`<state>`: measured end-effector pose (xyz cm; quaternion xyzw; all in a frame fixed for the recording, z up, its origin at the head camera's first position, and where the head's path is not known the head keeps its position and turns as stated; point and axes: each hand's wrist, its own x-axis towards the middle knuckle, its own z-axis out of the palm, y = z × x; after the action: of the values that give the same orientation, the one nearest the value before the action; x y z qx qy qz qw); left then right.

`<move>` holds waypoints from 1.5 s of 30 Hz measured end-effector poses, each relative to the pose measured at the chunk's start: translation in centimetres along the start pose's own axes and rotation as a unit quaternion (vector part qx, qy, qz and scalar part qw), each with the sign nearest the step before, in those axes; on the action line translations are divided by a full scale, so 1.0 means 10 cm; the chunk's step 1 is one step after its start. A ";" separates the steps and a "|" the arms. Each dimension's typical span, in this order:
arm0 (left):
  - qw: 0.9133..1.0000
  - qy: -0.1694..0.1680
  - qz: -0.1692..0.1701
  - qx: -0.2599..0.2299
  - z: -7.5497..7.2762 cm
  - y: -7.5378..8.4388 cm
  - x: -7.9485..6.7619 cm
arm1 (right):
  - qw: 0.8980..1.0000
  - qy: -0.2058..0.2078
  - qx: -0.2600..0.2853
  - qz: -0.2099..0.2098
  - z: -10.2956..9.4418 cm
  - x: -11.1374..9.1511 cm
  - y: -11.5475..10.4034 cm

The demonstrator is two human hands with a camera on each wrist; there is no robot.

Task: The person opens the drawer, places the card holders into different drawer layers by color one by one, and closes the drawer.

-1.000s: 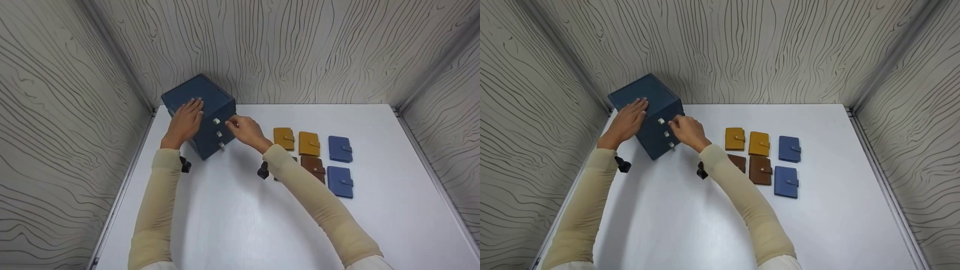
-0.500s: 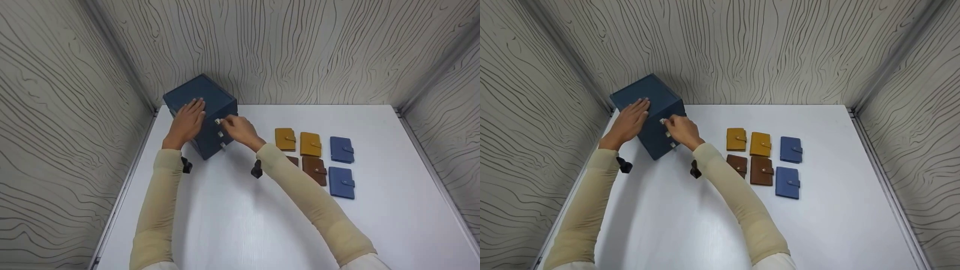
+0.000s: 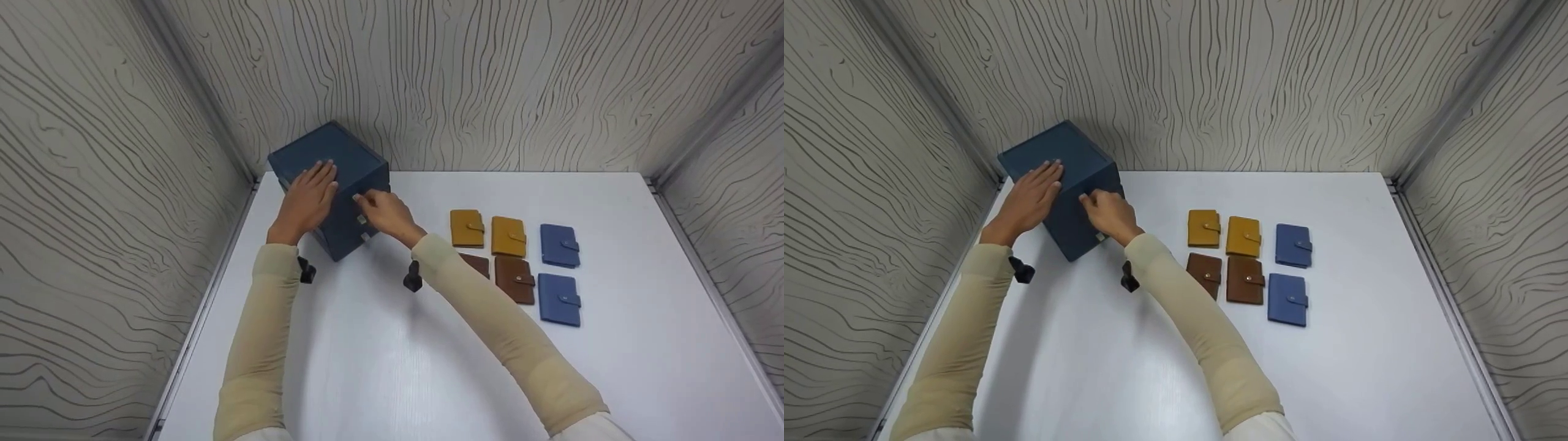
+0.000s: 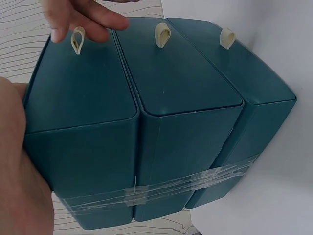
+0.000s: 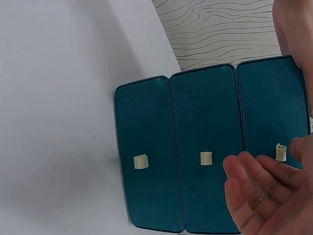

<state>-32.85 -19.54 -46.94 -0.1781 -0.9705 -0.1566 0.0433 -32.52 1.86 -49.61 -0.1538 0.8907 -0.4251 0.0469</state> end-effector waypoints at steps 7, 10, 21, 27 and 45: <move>1.000 0.004 0.002 -0.003 0.01 0.00 -0.01 | 0.999 -0.023 0.040 0.024 0.05 0.00 0.02; 1.000 0.002 0.002 -0.005 0.01 0.00 0.00 | 0.998 -0.023 0.044 0.031 0.05 0.01 0.00; 1.000 -0.004 -0.001 -0.010 0.00 0.02 0.00 | 0.989 -0.019 0.126 0.072 0.02 0.04 0.04; 1.000 -0.008 -0.002 -0.013 -0.01 0.03 0.00 | 0.984 -0.016 0.156 0.088 0.01 0.04 0.06; 0.999 -0.031 0.004 -0.027 -0.07 -0.05 0.00 | 0.986 -0.018 0.146 0.075 -0.03 -0.04 0.07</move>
<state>-33.06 -20.23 -46.38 -0.1876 -0.9661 -0.1772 0.0092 -32.39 2.62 -50.03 -0.0860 0.8270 -0.5432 0.1169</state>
